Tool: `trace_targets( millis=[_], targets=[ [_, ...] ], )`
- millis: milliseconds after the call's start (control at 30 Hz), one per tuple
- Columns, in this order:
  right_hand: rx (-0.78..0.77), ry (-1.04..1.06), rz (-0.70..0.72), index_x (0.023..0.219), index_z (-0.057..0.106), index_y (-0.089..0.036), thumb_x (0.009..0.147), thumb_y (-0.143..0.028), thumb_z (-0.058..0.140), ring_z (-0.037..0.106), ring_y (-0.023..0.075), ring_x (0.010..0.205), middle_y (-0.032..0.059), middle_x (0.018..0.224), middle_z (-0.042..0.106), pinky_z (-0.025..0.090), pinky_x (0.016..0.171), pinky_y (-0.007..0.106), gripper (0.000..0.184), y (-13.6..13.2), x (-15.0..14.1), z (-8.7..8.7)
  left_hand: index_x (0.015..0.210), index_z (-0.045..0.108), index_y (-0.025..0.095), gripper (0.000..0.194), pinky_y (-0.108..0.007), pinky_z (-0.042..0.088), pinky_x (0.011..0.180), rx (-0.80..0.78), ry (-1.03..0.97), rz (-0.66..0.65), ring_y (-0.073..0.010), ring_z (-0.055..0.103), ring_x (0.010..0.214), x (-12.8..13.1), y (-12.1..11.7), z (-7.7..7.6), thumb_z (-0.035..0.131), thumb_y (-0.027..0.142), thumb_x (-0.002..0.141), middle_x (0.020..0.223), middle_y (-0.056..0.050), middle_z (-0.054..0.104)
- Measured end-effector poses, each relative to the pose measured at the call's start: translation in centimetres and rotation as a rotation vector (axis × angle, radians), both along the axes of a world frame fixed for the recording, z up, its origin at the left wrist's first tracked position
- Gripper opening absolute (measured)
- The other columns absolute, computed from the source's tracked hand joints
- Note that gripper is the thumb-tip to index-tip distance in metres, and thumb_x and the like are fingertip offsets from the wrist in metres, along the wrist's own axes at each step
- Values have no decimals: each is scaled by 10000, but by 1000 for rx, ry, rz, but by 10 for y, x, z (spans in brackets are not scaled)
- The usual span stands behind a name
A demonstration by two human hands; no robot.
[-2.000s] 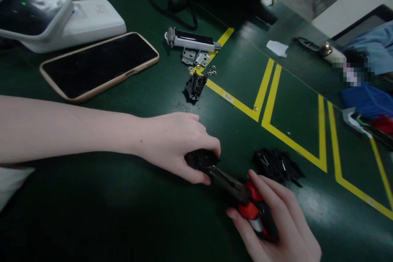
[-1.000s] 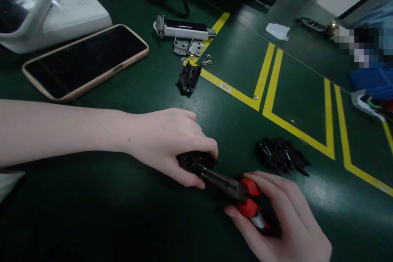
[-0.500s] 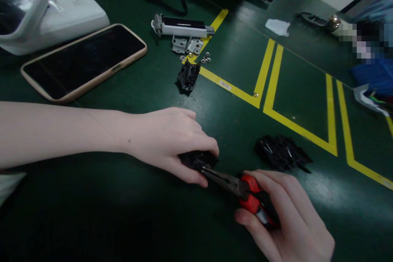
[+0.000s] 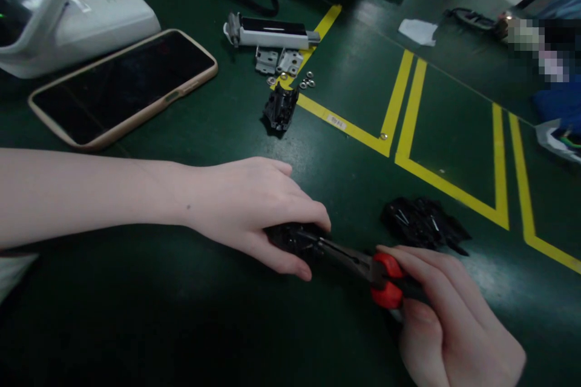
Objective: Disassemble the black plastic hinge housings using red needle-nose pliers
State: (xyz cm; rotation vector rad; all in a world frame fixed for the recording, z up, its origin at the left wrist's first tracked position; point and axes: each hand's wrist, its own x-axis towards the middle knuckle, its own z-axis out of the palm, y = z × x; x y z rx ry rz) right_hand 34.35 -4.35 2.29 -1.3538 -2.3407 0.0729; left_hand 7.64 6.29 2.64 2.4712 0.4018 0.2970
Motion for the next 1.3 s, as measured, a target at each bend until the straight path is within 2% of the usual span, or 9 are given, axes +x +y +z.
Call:
trace_targets(
  millis=[433, 667, 867, 1100, 1300],
  targets=[
    [-20, 4, 24, 1130, 620, -143, 977, -211, 399, 638, 219, 936, 118, 1039, 652, 516, 833, 380, 278, -2, -1, -1, 1126, 625, 182, 366, -299, 370, 696, 26, 11, -1, -131, 675, 816, 0, -1, 0, 686, 451, 886, 1006, 21, 748],
    [-19, -5, 8, 1141, 625, -160, 949, -119, 404, 640, 225, 968, 103, 1070, 649, 516, 835, 390, 296, -4, 0, -2, 1148, 621, 181, 370, -310, 368, 680, 47, 23, 0, -134, 671, 821, 0, -2, -1, 675, 445, 895, 1014, 11, 746],
    [-34, -22, 77, 1183, 595, -110, 938, -89, 422, 623, 223, 994, 128, 1093, 630, 504, 853, 377, 300, -2, 5, -2, 1145, 625, 177, 360, -306, 365, 685, 44, 21, -15, -134, 666, 823, 1, -3, 0, 669, 439, 903, 1008, 13, 743],
    [-7, -10, 29, 1136, 607, -160, 939, -103, 430, 640, 198, 944, 83, 1058, 645, 518, 804, 360, 271, -2, -1, -2, 1128, 644, 190, 353, -299, 349, 684, 31, 34, 5, -134, 667, 813, 4, -3, -1, 665, 461, 903, 1001, 18, 745],
    [-7, 3, 2, 1113, 631, -160, 937, -101, 427, 651, 204, 928, 87, 1045, 660, 522, 808, 367, 276, -4, -1, 0, 1143, 621, 189, 350, -294, 333, 682, 3, 57, 8, -118, 657, 787, 5, -2, 0, 676, 437, 902, 977, 43, 736]
  ],
)
